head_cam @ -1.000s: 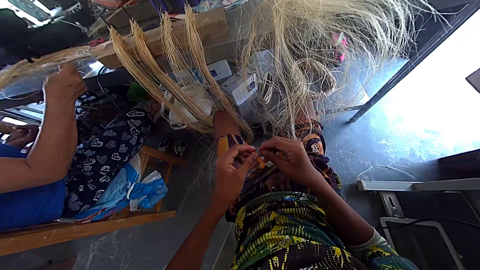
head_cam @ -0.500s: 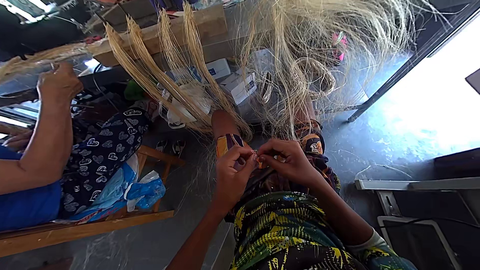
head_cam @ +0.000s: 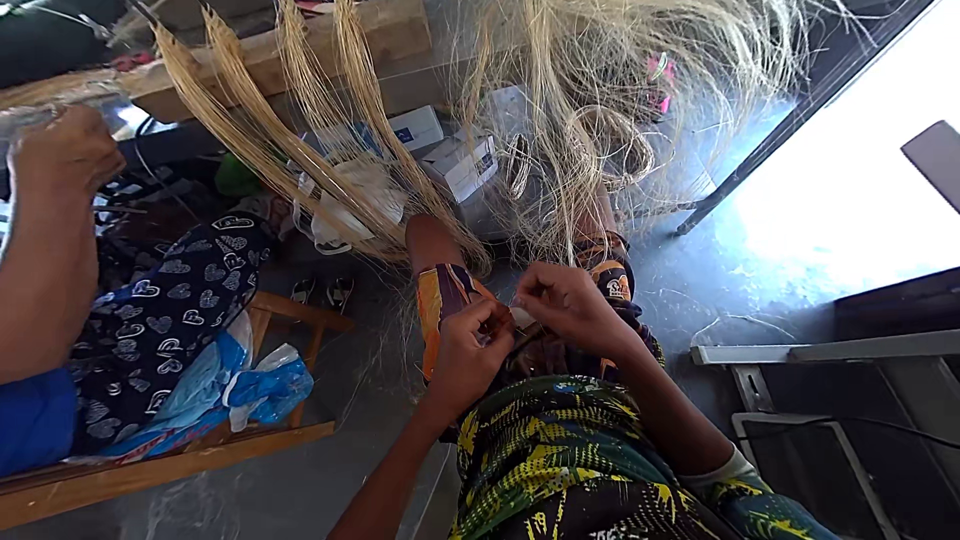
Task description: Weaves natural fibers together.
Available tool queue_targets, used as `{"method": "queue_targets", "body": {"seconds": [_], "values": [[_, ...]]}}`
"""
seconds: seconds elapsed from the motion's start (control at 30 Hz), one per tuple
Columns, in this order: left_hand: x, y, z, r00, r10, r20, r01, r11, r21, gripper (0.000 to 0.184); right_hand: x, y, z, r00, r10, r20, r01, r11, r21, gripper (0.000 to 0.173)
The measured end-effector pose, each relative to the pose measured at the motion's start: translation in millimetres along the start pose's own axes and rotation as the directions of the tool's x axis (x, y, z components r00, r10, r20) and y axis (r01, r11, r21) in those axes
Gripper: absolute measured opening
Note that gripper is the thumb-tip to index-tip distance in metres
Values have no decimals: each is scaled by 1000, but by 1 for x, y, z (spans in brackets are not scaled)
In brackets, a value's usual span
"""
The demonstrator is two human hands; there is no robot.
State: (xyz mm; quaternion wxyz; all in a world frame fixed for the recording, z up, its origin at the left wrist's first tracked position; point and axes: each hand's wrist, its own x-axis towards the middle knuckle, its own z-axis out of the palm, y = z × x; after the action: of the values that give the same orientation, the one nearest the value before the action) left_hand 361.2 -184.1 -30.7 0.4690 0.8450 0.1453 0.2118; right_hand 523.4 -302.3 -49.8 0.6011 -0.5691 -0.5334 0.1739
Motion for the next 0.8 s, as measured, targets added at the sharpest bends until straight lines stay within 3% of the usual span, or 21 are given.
{"method": "queue_targets", "body": {"seconds": [0.07, 0.13, 0.23, 0.3, 0.37, 0.53, 0.63, 0.8], "values": [[-1, -2, -1, 999, -36, -13, 36, 999, -41, 10, 1, -1, -4, 993, 17, -114, -18, 1000, -9, 10], [-2, -3, -1, 995, -80, -63, 72, 991, -116, 9, 2, 3, -7, 990, 75, -117, -76, 997, -4, 9], [-1, -2, 1, 978, -123, -169, 85, 972, -218, 9, 3, 18, -7, 964, 201, 175, -219, 972, 91, 18], [1, -1, 3, 968, -140, -209, 80, 959, -272, 8, 5, 29, 0, 898, 152, 414, -268, 933, 239, 20], [2, 2, 4, 963, -165, -214, 89, 942, -323, 7, 8, 31, 14, 873, 75, 482, -299, 863, 408, 24], [0, 2, 5, 954, -165, -251, 68, 933, -355, 6, 3, 33, 39, 951, 73, 302, -265, 696, 668, 11], [1, -2, 5, 938, -164, -305, 68, 951, -301, 6, 4, 42, 34, 968, 65, 241, -210, 731, 649, 14], [-1, -13, 3, 940, -96, -327, 70, 994, -89, 7, 9, 36, 27, 965, 178, 192, -252, 827, 502, 17]]}}
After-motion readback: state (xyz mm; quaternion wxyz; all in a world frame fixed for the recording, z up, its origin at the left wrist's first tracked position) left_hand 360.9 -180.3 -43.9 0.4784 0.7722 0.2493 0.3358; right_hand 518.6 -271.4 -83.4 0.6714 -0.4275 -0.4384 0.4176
